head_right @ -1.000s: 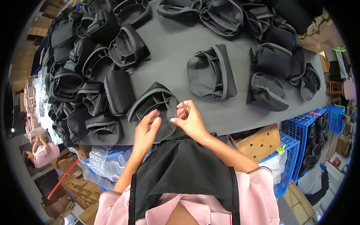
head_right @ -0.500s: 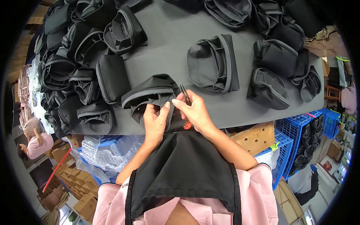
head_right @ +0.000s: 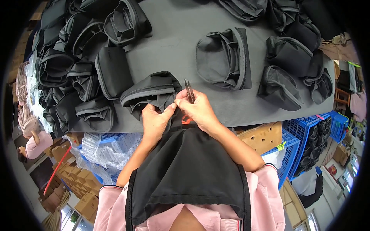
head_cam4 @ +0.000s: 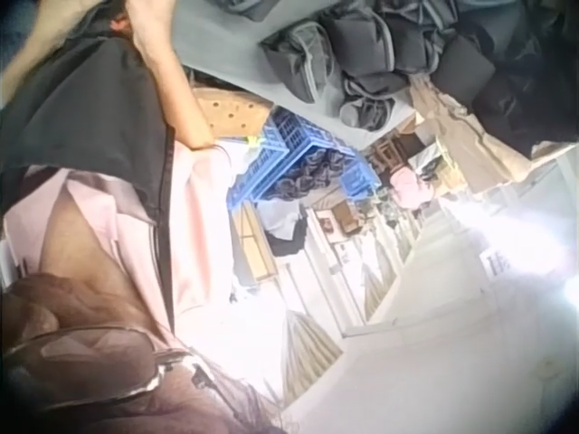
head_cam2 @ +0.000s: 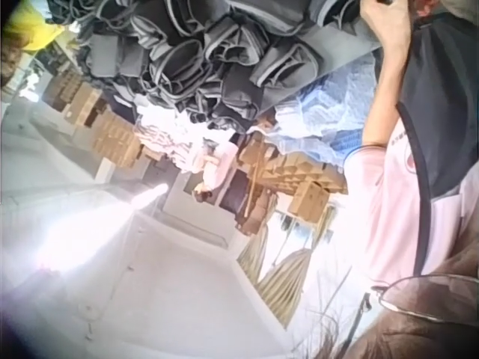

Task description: Trimming loose threads and inspecting small black storage bags using scissors.

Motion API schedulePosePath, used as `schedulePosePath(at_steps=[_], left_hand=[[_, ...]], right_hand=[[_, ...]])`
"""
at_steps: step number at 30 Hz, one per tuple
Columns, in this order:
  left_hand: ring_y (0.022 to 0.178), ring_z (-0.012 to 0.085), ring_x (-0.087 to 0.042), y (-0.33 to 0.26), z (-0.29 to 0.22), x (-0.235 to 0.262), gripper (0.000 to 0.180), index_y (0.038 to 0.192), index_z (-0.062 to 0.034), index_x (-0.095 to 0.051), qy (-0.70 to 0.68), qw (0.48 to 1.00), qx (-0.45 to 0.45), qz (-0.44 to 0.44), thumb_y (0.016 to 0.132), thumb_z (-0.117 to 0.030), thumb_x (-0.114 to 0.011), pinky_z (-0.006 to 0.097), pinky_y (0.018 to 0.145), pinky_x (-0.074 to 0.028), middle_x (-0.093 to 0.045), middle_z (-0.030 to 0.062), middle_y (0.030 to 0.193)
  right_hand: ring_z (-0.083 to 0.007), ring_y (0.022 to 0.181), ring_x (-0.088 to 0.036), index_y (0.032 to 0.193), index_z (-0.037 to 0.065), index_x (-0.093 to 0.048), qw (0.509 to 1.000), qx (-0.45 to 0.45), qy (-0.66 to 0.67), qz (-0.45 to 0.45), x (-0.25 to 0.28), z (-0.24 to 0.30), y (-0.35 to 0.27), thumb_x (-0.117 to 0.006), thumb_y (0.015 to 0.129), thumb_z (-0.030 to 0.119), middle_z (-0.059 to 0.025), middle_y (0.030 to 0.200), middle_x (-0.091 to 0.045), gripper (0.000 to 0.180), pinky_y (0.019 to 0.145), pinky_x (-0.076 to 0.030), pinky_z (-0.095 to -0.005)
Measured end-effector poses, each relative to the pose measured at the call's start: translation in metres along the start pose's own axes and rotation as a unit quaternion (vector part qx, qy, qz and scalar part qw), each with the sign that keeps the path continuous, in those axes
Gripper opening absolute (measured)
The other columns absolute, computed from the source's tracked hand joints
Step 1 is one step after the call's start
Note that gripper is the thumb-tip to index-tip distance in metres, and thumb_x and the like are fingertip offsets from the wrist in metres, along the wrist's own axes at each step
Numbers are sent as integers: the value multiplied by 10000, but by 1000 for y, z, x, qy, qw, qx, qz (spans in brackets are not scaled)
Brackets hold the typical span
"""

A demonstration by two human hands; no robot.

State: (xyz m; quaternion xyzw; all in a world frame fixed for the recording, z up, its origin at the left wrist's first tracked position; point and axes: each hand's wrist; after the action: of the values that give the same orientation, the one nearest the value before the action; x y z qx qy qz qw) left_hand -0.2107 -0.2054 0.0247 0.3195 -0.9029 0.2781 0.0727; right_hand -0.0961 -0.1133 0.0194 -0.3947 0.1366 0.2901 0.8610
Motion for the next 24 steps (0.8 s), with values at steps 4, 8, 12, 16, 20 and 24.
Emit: schedulePosePath(at_steps=[4,8,12,16,20,24], left_hand=[[550,74,-476,1,7,-8,243,650,43,-558,-124,991,-32,-37,696,-140,-712,256,500,-411,-581,50,592],[690,70,-548,0,-7,-2,120,849,32,-622,-96,995,5,16,759,-33,-668,219,656,-456,-627,19,795],[682,71,-547,1,-2,-5,142,869,31,-616,-122,993,2,7,755,-30,-673,217,650,-454,-625,16,797],[682,67,-544,1,0,-6,153,875,32,-612,-111,994,5,3,752,-31,-677,215,648,-452,-623,15,799],[682,62,-540,0,-2,-6,151,865,34,-611,-109,994,8,11,752,-39,-679,211,637,-449,-623,16,796],[668,60,-536,-1,-4,-5,145,844,36,-616,-81,996,3,22,749,-53,-681,209,619,-447,-623,18,779]], right_hand=[[-120,637,-530,929,12,-549,956,131,-254,-58,-3,0,-19,-619,812,116,-28,764,-563,172,577,-429,-251],[-217,729,-563,989,35,-541,878,187,-436,-65,3,11,-32,-619,803,148,-76,846,-549,232,637,-454,-324],[-209,740,-566,970,38,-559,870,214,-439,-64,3,9,-28,-635,785,125,-74,847,-542,217,619,-448,-306],[-209,681,-570,949,46,-573,872,243,-418,-73,4,5,-25,-646,773,101,-65,831,-543,198,582,-444,-295],[-207,619,-570,942,50,-582,803,316,-497,-92,1,8,-26,-662,756,95,-53,813,-545,207,550,-442,-300],[-212,609,-564,940,57,-588,763,361,-527,-97,4,7,-24,-670,737,105,-51,790,-545,224,541,-437,-311]])
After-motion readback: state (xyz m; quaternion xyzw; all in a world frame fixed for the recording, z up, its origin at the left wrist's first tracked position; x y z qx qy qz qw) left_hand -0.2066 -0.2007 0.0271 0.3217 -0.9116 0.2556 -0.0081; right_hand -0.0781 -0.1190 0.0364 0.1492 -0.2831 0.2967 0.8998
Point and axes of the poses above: each hand's wrist, its own y-axis towards the middle knuckle, its own x-axis out of the back of the hand, z = x × y
